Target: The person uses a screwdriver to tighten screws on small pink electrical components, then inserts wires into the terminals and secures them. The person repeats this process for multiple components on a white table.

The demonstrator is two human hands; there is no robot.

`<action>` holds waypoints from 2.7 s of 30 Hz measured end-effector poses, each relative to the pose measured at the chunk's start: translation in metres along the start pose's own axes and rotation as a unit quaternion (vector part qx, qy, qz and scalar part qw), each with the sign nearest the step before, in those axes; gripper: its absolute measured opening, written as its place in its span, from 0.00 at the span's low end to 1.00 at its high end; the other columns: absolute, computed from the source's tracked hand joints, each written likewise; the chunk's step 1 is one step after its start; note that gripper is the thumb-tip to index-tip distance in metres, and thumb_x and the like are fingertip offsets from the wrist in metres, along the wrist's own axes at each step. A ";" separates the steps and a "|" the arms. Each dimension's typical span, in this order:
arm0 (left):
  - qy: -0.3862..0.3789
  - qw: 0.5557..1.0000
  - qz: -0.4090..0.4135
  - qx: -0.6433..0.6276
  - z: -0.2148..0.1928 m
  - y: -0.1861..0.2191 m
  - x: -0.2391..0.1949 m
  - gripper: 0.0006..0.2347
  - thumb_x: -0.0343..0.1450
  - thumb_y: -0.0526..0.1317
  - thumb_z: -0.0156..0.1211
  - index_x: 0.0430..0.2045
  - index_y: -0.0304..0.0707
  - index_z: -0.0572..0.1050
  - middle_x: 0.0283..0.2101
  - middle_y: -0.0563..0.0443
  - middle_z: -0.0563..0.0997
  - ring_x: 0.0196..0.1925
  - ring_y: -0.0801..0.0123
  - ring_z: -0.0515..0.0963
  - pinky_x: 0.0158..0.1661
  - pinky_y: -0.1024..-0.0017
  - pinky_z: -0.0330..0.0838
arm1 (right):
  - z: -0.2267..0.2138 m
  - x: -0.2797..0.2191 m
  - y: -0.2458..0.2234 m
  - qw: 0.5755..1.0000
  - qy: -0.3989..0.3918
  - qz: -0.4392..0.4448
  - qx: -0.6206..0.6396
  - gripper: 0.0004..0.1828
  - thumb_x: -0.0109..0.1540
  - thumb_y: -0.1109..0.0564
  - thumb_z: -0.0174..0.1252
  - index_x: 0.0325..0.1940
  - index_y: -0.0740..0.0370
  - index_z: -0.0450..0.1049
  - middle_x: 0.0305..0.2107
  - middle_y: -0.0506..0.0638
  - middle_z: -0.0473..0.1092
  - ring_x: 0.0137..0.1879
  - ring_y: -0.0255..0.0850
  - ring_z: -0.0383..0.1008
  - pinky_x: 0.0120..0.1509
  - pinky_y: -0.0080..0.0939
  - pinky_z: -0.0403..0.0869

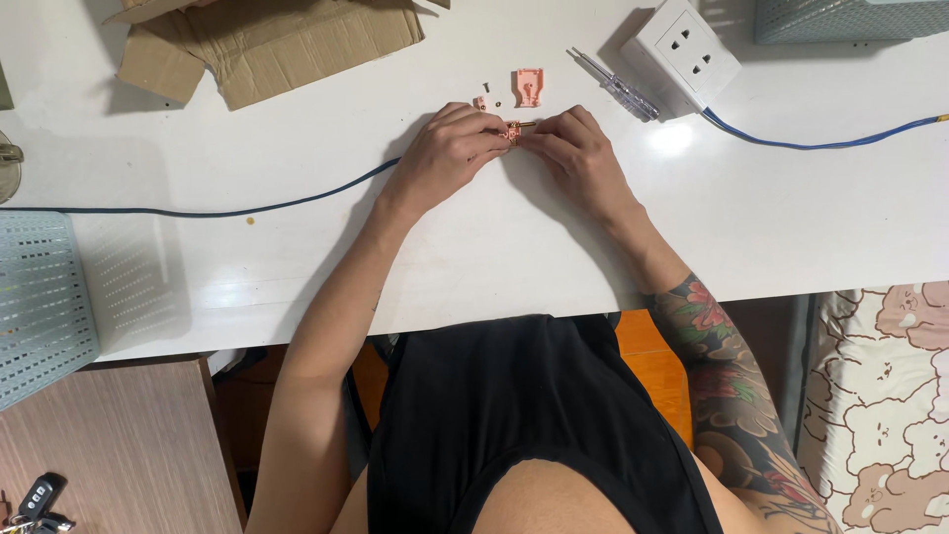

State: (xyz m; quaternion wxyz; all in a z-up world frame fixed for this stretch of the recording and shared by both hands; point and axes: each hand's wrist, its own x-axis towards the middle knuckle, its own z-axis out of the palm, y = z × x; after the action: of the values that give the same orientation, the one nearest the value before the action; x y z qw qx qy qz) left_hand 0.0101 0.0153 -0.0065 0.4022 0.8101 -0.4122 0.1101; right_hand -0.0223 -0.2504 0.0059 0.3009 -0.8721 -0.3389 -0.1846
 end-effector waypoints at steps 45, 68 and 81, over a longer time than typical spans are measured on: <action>0.017 0.997 0.064 0.043 0.005 -0.004 0.000 0.07 0.81 0.24 0.69 0.43 0.37 0.88 0.47 0.52 0.86 0.47 0.58 0.84 0.66 0.53 0.79 | 0.006 -0.009 -0.005 1.000 -0.001 0.017 -0.024 0.17 0.70 0.78 0.70 0.58 0.62 0.87 0.48 0.52 0.82 0.49 0.49 0.73 0.56 0.45 0.71; 0.064 0.986 0.003 0.152 -0.015 -0.002 -0.015 0.03 0.83 0.44 0.74 0.45 0.52 0.89 0.38 0.61 0.82 0.50 0.70 0.80 0.59 0.62 0.69 | 0.006 0.010 -0.014 0.998 0.019 0.022 -0.055 0.21 0.70 0.58 0.78 0.66 0.63 0.84 0.51 0.57 0.82 0.56 0.55 0.77 0.62 0.53 0.74; 0.039 0.989 -0.025 0.139 -0.029 0.016 -0.012 0.04 0.81 0.38 0.77 0.36 0.46 0.91 0.39 0.61 0.85 0.49 0.62 0.76 0.52 0.61 0.64 | 0.005 0.001 -0.005 0.999 -0.023 0.024 -0.026 0.13 0.77 0.58 0.75 0.65 0.57 0.84 0.51 0.48 0.78 0.57 0.50 0.71 0.61 0.50 0.66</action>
State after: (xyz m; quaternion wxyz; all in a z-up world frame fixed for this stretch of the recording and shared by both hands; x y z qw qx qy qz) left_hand -0.0054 0.0381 0.0150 0.3040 0.8635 -0.3561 0.1877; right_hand -0.0248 -0.2443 0.0047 0.2750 -0.8914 -0.3198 -0.1661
